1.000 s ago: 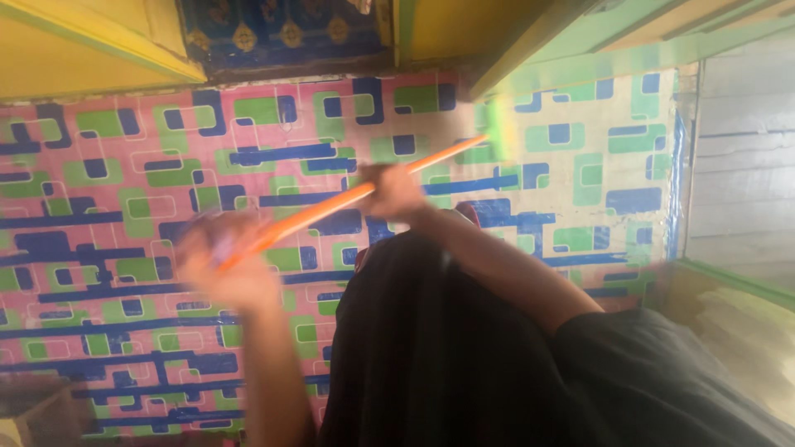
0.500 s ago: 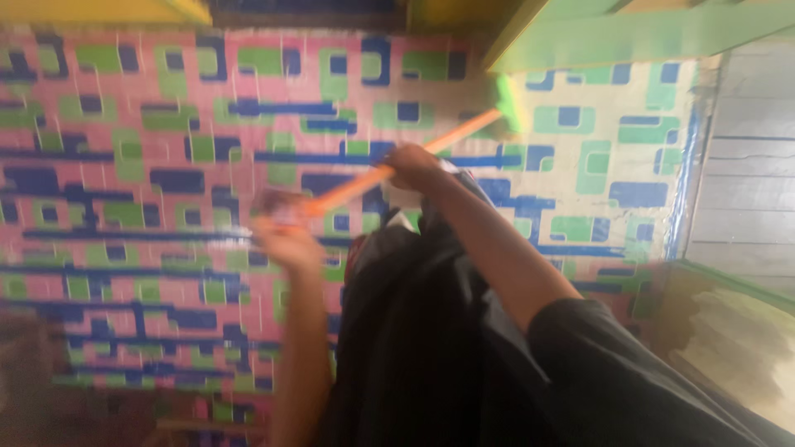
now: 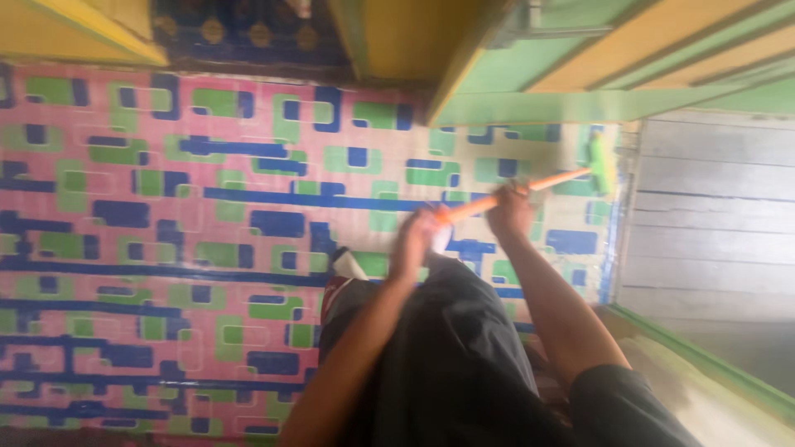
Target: The person sweeps the patterned floor of a room using a broom, moving the broom back and forth to collect debris.
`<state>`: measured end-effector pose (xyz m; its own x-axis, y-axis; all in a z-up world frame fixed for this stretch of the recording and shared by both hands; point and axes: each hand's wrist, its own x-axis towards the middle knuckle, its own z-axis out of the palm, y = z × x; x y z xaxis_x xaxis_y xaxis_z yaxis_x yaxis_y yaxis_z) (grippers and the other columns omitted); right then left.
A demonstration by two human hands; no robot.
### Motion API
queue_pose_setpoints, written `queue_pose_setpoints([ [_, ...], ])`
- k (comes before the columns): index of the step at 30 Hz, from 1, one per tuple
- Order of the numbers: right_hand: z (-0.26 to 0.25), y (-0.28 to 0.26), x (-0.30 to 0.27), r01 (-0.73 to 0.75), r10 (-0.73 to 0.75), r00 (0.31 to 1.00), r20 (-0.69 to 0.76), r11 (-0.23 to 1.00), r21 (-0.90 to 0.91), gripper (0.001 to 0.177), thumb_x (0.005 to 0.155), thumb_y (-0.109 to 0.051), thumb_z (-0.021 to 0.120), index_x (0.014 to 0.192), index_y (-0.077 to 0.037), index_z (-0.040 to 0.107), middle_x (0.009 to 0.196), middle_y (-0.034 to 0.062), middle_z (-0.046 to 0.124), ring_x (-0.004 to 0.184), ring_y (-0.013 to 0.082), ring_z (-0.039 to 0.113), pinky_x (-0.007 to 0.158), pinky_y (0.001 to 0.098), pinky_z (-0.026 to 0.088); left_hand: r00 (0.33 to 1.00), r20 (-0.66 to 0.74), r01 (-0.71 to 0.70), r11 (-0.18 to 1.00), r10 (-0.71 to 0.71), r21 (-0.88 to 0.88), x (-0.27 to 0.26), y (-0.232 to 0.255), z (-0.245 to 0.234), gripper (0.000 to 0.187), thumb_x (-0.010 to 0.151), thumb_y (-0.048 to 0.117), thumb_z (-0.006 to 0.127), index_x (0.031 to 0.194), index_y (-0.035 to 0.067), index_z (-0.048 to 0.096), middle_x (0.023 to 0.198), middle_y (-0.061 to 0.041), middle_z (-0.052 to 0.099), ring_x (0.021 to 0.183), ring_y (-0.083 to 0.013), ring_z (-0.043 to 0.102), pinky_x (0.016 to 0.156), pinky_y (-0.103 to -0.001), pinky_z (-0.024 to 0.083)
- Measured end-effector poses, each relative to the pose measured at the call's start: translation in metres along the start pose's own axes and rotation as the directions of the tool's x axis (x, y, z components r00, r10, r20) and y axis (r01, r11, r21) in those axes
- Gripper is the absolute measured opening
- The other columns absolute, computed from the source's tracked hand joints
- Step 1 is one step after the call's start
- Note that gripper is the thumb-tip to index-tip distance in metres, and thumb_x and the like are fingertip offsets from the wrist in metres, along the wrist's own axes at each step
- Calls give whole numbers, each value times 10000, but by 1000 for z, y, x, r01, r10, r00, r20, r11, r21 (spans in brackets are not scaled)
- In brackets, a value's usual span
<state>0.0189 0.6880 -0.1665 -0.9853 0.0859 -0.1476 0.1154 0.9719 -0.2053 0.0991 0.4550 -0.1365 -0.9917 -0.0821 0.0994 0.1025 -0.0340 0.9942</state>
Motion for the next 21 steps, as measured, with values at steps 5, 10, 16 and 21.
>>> queue_pose_setpoints([
  [5,-27,-115,33,403,-437,855,280,899,171,201,834,-119,663,1006,-125,767,972,169,711,928,381,685,833,498,545,777,-417,61,716,-471,-695,52,86,-113,240,962,212,517,1125,62,609,1156,-90,594,1106,-285,646,1086,-548,495],
  [10,-65,-283,-30,550,-815,579,24,413,726,281,752,-257,771,1025,-191,792,889,85,758,810,299,733,731,426,578,732,-623,-419,903,276,-92,14,262,-203,367,1104,294,487,780,132,432,628,-24,407,505,-164,418,489,-333,392],
  [16,-88,-374,-80,594,-930,361,69,286,752,128,773,-247,745,884,-200,787,847,49,766,836,291,740,798,439,586,686,-719,-323,933,113,-162,-37,361,-202,438,1051,313,396,660,114,380,556,-20,338,493,-142,311,539,-264,259],
  [21,-36,-332,-37,671,-905,424,22,330,664,238,681,-236,757,917,-203,771,922,48,750,918,314,707,830,455,571,722,-661,-330,941,205,-68,-1,313,-185,453,1041,273,413,618,113,387,550,-23,354,470,-152,327,503,-290,287],
])
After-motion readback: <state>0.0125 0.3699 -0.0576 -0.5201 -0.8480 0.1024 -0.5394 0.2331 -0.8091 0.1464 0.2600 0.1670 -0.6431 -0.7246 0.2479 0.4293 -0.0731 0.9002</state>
